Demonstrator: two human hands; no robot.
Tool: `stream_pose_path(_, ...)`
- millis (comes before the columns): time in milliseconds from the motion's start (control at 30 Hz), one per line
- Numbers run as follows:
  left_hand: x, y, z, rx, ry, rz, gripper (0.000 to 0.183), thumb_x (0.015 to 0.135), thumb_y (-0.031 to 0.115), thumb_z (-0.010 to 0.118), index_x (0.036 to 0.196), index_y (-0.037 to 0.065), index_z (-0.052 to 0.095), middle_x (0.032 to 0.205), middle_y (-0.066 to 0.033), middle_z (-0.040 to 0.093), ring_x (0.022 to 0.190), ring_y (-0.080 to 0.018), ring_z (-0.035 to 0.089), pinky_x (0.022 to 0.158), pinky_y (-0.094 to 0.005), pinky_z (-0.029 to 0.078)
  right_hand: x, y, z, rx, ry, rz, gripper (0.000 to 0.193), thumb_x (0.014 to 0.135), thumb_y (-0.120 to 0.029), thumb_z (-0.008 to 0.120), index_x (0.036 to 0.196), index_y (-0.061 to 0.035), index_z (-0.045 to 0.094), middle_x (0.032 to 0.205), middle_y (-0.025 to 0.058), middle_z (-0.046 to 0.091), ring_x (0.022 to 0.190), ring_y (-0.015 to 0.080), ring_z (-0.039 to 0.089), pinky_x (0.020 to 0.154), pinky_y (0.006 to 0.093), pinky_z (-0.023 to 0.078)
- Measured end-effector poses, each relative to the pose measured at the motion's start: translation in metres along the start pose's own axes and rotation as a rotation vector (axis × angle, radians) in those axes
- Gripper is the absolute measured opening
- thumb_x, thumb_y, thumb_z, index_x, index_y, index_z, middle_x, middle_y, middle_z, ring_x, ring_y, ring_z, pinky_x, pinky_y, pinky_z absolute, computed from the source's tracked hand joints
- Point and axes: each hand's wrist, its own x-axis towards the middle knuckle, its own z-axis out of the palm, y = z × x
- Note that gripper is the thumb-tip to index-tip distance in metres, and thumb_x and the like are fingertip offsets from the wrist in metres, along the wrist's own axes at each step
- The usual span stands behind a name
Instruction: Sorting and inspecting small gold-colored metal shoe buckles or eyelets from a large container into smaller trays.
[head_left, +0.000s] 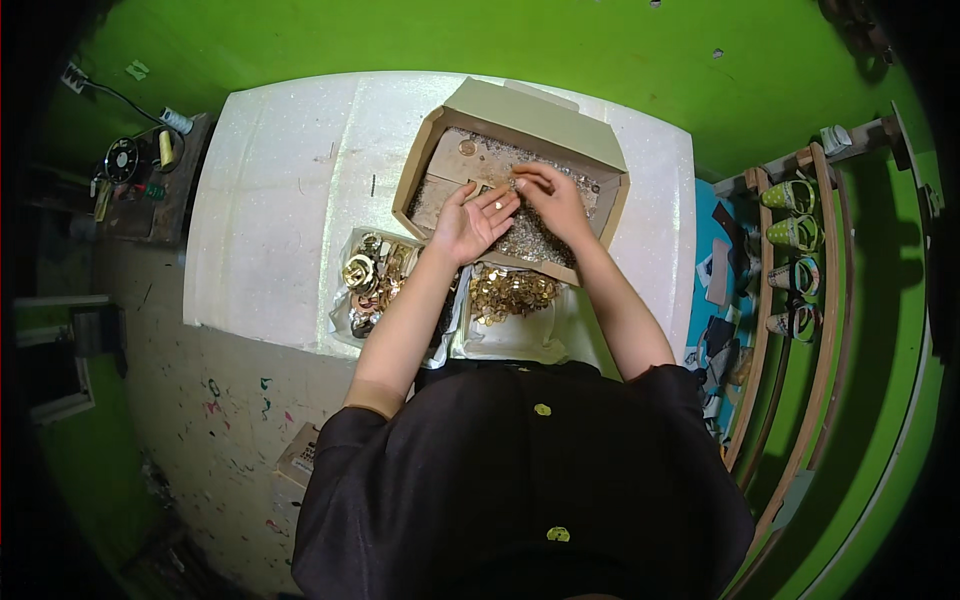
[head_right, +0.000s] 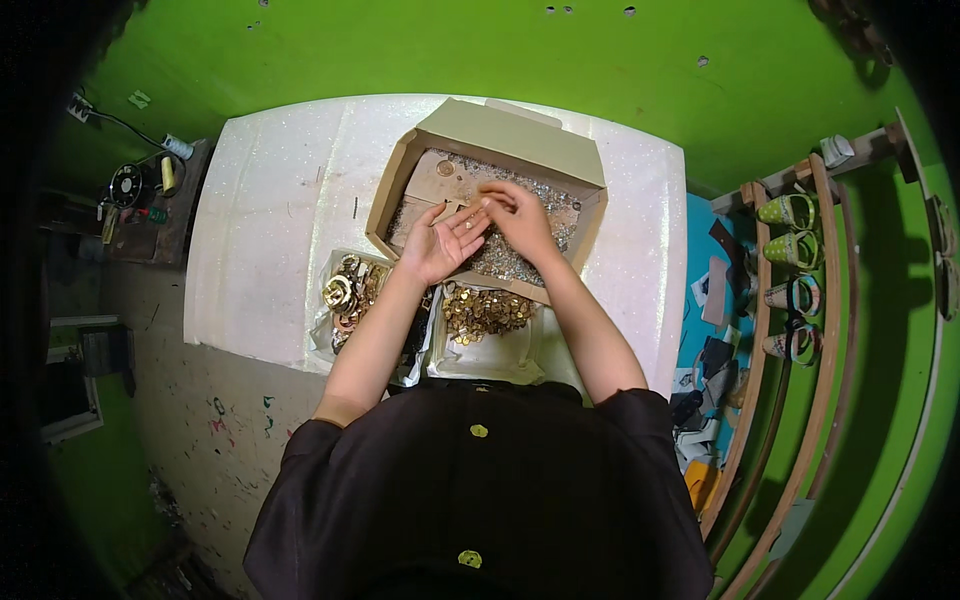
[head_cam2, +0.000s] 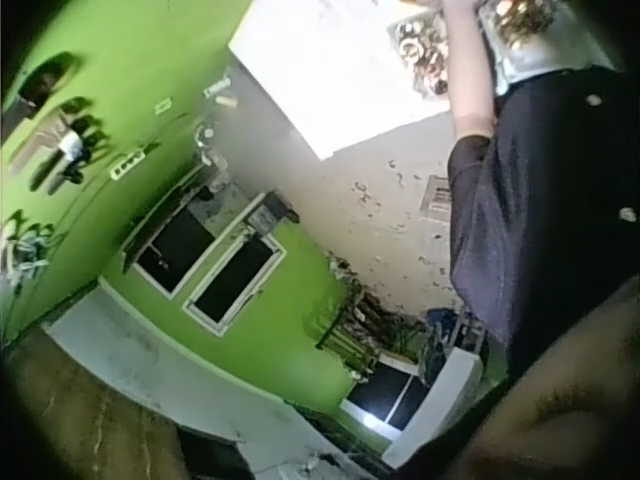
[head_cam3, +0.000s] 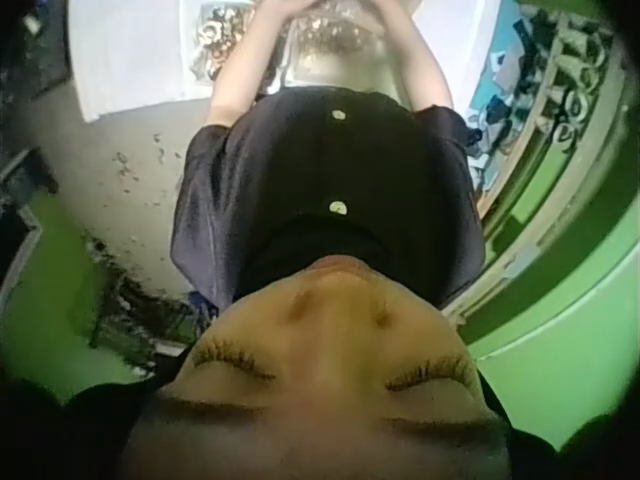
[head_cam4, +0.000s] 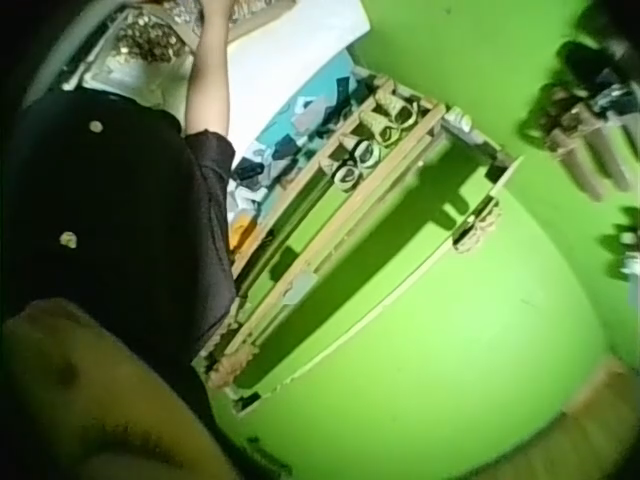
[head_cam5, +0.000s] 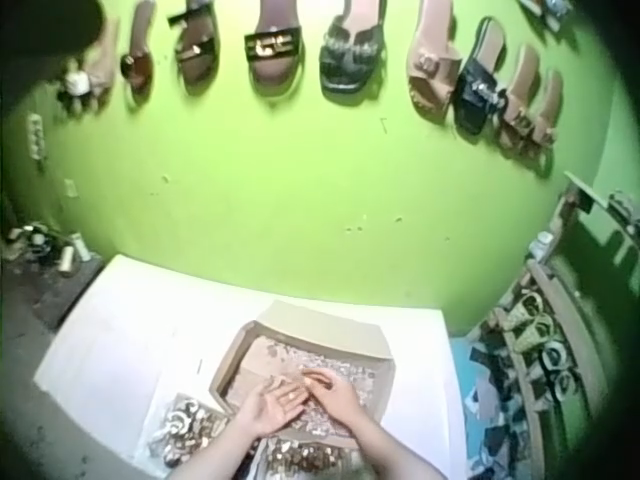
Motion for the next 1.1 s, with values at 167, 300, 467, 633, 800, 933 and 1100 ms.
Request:
stream_pose_path(167,-0.004,0.001,0.003,-0.029,0.096,0.070,0.043,0.088,0.031,0.037,0.115,-0.002,0.046,0.105,-0.0129,0.054,0.098,-0.0225,0.054,0.086,-0.0384,0.043,0.000,0.024,-0.038,-0.056,0.131,0.223,0.021,0.080,-0.006,0.055,0.100,-0.0010,0.058,0.082,0.0060,0.062,0.072,0.0114,0.056,0.066,0.0233,0.045)
stream_pose_path(300,0.001,0.002,-0.007,-0.057,0.092,0.081,0.039,0.088,0.029,0.039,0.111,0.001,0.050,0.089,-0.0067,0.058,0.084,-0.0178,0.058,0.085,-0.0355,0.043,-0.018,0.054,-0.056,-0.314,0.112,0.133,0.019,0.073,-0.002,0.055,0.092,-0.0015,0.061,0.079,0.0084,0.060,0.067,0.0134,0.055,0.063,0.0249,0.044)
stream_pose_path(467,-0.003,0.004,-0.009,-0.083,0.080,0.113,0.032,0.087,0.024,0.042,0.111,0.004,0.051,0.070,0.0007,0.059,0.065,-0.0122,0.059,0.084,-0.0356,0.044,-0.028,0.033,-0.049,-0.703,-0.249,0.117,0.023,0.065,-0.001,0.054,0.086,-0.0084,0.061,0.091,0.0107,0.059,0.096,0.0288,0.052,0.079,0.0375,0.043)
stream_pose_path(633,-0.003,0.003,-0.011,-0.107,0.041,0.107,0.032,0.088,0.025,0.041,0.111,0.005,0.051,0.067,0.0020,0.058,0.061,-0.0110,0.057,0.083,-0.0349,0.044,-0.033,0.022,-0.042,-0.873,-0.304,0.217,0.028,0.066,-0.006,0.059,0.094,-0.0089,0.056,0.087,0.0112,0.060,0.091,0.0288,0.056,0.076,0.0383,0.044)
stream_pose_path(800,-0.003,0.003,-0.005,-0.094,0.133,0.125,0.034,0.087,0.028,0.040,0.109,0.005,0.053,0.067,0.0015,0.058,0.062,-0.0113,0.057,0.084,-0.0361,0.044,-0.033,0.030,-0.042,-0.813,-0.304,0.260,0.026,0.069,-0.008,0.061,0.095,-0.0072,0.057,0.081,0.0110,0.062,0.077,0.0267,0.060,0.070,0.0356,0.047)
stream_pose_path(933,-0.004,0.002,-0.002,-0.107,0.128,0.114,0.034,0.087,0.029,0.039,0.105,0.005,0.054,0.073,-0.0007,0.059,0.067,-0.0130,0.058,0.084,-0.0366,0.043,-0.026,0.050,-0.049,-0.354,-0.112,0.189,0.023,0.070,-0.003,0.059,0.093,-0.0038,0.060,0.080,0.0112,0.061,0.072,0.0181,0.059,0.066,0.0293,0.046)
stream_pose_path(1100,-0.005,0.002,-0.001,-0.099,0.177,0.140,0.035,0.086,0.029,0.039,0.105,0.004,0.053,0.081,-0.0026,0.059,0.075,-0.0145,0.058,0.085,-0.0365,0.042,-0.031,0.030,-0.053,-0.656,-0.113,0.157,0.017,0.065,0.002,0.053,0.082,0.0000,0.059,0.079,0.0141,0.058,0.080,0.0257,0.056,0.069,0.0341,0.046)
